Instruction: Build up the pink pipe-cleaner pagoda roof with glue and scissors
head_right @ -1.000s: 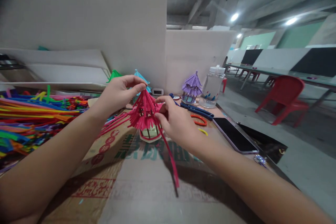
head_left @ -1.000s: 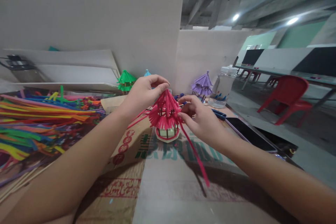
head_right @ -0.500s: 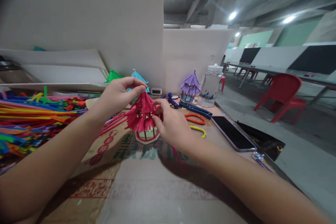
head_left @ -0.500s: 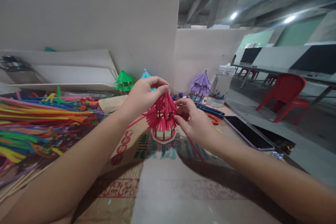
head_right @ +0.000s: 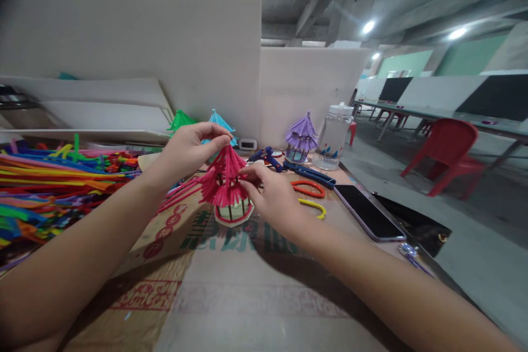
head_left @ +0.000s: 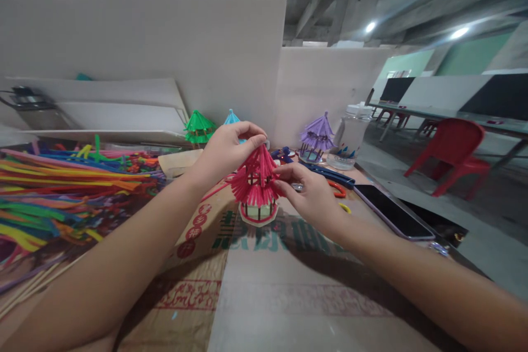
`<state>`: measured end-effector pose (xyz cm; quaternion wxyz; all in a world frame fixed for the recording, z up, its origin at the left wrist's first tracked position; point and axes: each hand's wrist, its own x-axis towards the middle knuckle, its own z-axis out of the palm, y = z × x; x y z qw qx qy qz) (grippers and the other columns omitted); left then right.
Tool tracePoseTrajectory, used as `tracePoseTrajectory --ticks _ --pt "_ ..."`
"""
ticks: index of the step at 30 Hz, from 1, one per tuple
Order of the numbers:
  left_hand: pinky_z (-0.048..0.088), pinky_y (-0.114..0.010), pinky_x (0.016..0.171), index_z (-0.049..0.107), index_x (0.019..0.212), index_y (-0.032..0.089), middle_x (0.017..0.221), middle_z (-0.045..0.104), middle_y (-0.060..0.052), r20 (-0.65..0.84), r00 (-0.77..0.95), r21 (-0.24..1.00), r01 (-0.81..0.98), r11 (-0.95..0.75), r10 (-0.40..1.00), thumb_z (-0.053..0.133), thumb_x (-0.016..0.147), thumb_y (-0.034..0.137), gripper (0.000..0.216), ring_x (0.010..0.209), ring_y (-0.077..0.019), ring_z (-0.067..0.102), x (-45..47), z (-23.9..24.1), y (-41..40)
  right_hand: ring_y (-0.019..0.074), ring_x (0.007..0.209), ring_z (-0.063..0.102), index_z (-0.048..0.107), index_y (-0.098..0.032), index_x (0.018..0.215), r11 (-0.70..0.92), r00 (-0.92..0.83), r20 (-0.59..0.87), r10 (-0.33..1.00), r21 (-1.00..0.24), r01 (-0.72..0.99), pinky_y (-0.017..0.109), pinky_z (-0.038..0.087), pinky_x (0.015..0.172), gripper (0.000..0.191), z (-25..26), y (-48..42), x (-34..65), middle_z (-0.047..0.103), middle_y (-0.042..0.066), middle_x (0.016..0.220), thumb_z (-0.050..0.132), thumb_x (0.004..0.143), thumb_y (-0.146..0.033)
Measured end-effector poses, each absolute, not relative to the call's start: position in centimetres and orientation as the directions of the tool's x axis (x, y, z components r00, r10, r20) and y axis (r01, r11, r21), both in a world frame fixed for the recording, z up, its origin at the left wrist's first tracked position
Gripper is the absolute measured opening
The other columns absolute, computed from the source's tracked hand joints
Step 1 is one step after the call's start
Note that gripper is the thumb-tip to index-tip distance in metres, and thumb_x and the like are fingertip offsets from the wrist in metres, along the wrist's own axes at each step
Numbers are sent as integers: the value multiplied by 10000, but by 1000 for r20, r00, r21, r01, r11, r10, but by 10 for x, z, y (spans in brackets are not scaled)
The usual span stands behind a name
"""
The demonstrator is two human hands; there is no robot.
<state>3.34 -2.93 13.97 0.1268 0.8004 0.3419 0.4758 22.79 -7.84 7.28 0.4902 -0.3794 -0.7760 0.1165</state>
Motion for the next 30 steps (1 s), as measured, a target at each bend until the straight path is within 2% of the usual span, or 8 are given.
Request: tracePoseTrajectory --ticks 5,10,17,20,24,26,30 --pt "509 -285 797 717 905 174 887 746 -39 679 325 513 431 -743 658 599 895 373 232 846 -189 682 33 139 -28 139 758 691 645 -195 931 682 -234 677 698 -529 505 238 513 663 55 73 -79 228 745 11 847 647 881 -171" --pt "506 -264 796 711 908 175 879 743 -27 680 340 508 422 -751 650 598 899 366 223 831 -171 679 34 139 -31 136 744 681 644 -201 925 694 -265 690 674 -467 547 237 501 674 65 74 -78 233 743 6 845 623 885 -154" --pt "517 -270 804 714 899 181 895 746 -36 676 343 504 430 -749 652 598 891 369 220 858 -184 679 35 140 -33 158 746 672 661 -202 945 707 -366 715 596 -250 662 256 474 669 102 75 -79 234 744 37 870 560 936 -192" --pt "524 -275 802 714 903 183 894 747 -37 666 338 518 432 -738 665 594 888 366 219 844 -184 679 35 141 -34 162 741 665 669 -192 974 706 -402 706 583 -196 680 258 456 661 110 79 -81 234 749 48 883 565 942 -203" --pt "531 -272 790 720 918 185 883 745 -32 652 322 542 437 -718 687 593 882 353 213 833 -181 677 32 142 -33 159 735 646 653 -195 980 681 -409 667 623 -204 704 257 428 646 98 93 -86 238 736 40 889 576 932 -234" --pt "532 -272 789 723 929 184 878 744 -29 653 317 545 434 -718 688 589 883 345 214 835 -179 677 30 143 -31 142 669 607 613 -199 881 647 -371 664 649 -226 728 247 396 603 75 102 -88 241 697 12 790 586 916 -259" --pt "529 -286 828 732 948 175 888 746 -36 660 333 522 442 -730 673 596 883 348 230 845 -177 677 26 146 -28 109 539 479 483 -211 697 587 -295 689 662 -233 775 235 308 520 232 115 -87 249 551 -34 602 561 902 -283"
